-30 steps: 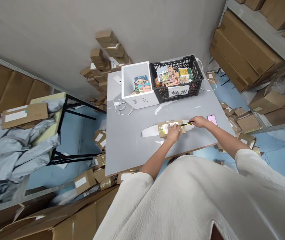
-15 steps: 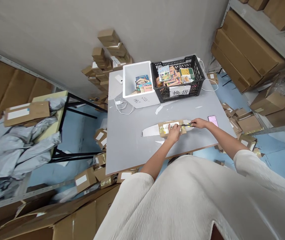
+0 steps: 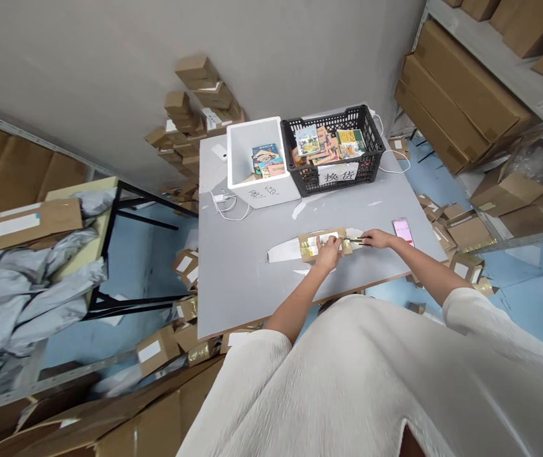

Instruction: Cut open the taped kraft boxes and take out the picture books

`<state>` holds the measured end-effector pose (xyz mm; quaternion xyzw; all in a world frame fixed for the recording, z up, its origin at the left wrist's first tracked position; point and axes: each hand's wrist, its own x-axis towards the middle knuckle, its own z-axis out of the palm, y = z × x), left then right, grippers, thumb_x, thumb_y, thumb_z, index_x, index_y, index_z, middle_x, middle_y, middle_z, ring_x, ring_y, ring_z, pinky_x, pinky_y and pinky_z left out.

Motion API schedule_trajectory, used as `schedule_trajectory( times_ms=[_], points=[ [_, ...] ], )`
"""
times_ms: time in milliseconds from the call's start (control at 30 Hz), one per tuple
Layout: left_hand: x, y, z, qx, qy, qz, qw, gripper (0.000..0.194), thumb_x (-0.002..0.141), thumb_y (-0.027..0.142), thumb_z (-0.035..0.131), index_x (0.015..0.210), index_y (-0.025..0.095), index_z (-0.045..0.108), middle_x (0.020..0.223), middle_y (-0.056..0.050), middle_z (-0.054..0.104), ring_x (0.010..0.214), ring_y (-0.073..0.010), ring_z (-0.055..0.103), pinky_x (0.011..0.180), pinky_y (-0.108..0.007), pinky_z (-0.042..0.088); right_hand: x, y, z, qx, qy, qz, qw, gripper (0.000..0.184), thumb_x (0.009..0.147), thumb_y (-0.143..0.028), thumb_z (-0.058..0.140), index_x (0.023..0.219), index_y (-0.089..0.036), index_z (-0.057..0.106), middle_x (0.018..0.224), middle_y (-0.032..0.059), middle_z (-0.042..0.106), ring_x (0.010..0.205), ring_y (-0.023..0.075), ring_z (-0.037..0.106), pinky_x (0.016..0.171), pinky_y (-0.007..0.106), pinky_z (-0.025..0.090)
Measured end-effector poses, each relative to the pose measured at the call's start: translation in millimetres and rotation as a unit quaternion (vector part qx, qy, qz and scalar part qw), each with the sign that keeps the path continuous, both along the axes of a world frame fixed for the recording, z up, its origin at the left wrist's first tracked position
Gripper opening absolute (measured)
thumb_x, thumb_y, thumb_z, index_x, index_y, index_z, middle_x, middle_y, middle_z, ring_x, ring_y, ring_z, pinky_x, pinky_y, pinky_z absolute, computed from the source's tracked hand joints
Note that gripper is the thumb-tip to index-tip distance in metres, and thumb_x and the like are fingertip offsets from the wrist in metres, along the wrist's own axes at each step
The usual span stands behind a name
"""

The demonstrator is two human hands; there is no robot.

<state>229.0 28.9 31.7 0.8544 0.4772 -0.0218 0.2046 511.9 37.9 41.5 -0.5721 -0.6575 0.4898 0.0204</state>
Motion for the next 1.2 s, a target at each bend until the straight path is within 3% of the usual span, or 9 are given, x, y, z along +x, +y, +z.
schedule_trajectory(
  times_ms=[200, 367, 467, 567, 700, 867, 1200],
  points=[
    [4, 4, -0.2, -0.016, 0.012, 0.006, 1.000, 0.060, 0.097, 0.021, 0.070, 0.152, 0.030, 0.049, 0.147, -0.012, 0.057, 0.121, -0.0301, 0.070, 0.134, -0.070, 0.011, 9, -14, -7.3, 0.014, 0.022, -0.075, 0.997, 0.031, 0.094, -0.053, 0.066, 0.089, -0.024, 0.073, 0.075, 0.0004, 0.072, 0.065, 0.0176, 0.060, 0.061, 0.027, 0.046],
    [0, 1, 3.7, 0.004, -0.013, -0.002, 1.000, 0.079, 0.098, 0.023, 0.065, 0.168, 0.028, 0.030, 0.152, -0.016, 0.057, 0.135, -0.0314, 0.064, 0.133, -0.056, 0.026, 7, -17, -5.9, 0.020, 0.055, -0.135, 0.989, 0.034, 0.098, -0.056, 0.067, 0.105, -0.024, 0.070, 0.081, 0.0004, 0.077, 0.065, 0.0165, 0.065, 0.060, 0.024, 0.048],
    [-3, 1, 8.5, 0.016, -0.036, 0.002, 0.999, 0.080, 0.099, 0.027, 0.063, 0.171, 0.024, 0.028, 0.158, -0.019, 0.052, 0.142, -0.0330, 0.059, 0.127, -0.050, 0.036, 0, -22, 0.5, 0.047, 0.062, -0.155, 0.985, 0.033, 0.102, -0.055, 0.062, 0.113, -0.023, 0.068, 0.087, 0.0021, 0.079, 0.070, 0.0175, 0.067, 0.063, 0.025, 0.049],
    [-4, 6, 12.4, 0.042, -0.061, 0.014, 0.997, 0.067, 0.105, 0.026, 0.052, 0.169, 0.024, 0.034, 0.167, -0.019, 0.044, 0.147, -0.0325, 0.054, 0.122, -0.048, 0.041, -6, -29, 7.7, 0.097, 0.048, -0.145, 0.983, 0.035, 0.109, -0.052, 0.051, 0.117, -0.023, 0.070, 0.089, 0.0034, 0.079, 0.077, 0.0200, 0.068, 0.071, 0.028, 0.050],
    [-6, 19, 13.3, 0.053, -0.047, 0.043, 0.997, 0.058, 0.105, 0.017, 0.044, 0.162, 0.026, 0.046, 0.166, -0.016, 0.049, 0.149, -0.0322, 0.051, 0.124, -0.050, 0.038, -11, -37, 12.7, 0.147, 0.017, -0.112, 0.983, 0.038, 0.110, -0.046, 0.048, 0.127, -0.023, 0.072, 0.101, 0.0058, 0.081, 0.088, 0.0229, 0.069, 0.083, 0.032, 0.053],
    [-10, 26, 6.1, 0.047, -0.029, 0.057, 0.997, 0.060, 0.100, 0.014, 0.052, 0.158, 0.028, 0.049, 0.163, -0.014, 0.053, 0.152, -0.0331, 0.047, 0.125, -0.052, 0.035, -12, -44, 10.4, 0.194, -0.006, -0.057, 0.979, 0.035, 0.104, -0.039, 0.062, 0.133, -0.024, 0.075, 0.129, 0.0108, 0.078, 0.112, 0.0279, 0.071, 0.100, 0.036, 0.052],
    [-4, 37, -8.9, 0.019, -0.009, 0.086, 0.996, 0.059, 0.094, 0.017, 0.067, 0.150, 0.031, 0.054, 0.154, -0.016, 0.056, 0.148, -0.0356, 0.046, 0.123, -0.056, 0.032, -10, -45, 10.3, 0.209, -0.095, -0.025, 0.973, 0.037, 0.098, -0.030, 0.073, 0.135, -0.026, 0.078, 0.128, 0.0130, 0.076, 0.118, 0.0323, 0.070, 0.107, 0.042, 0.051]
  ],
)
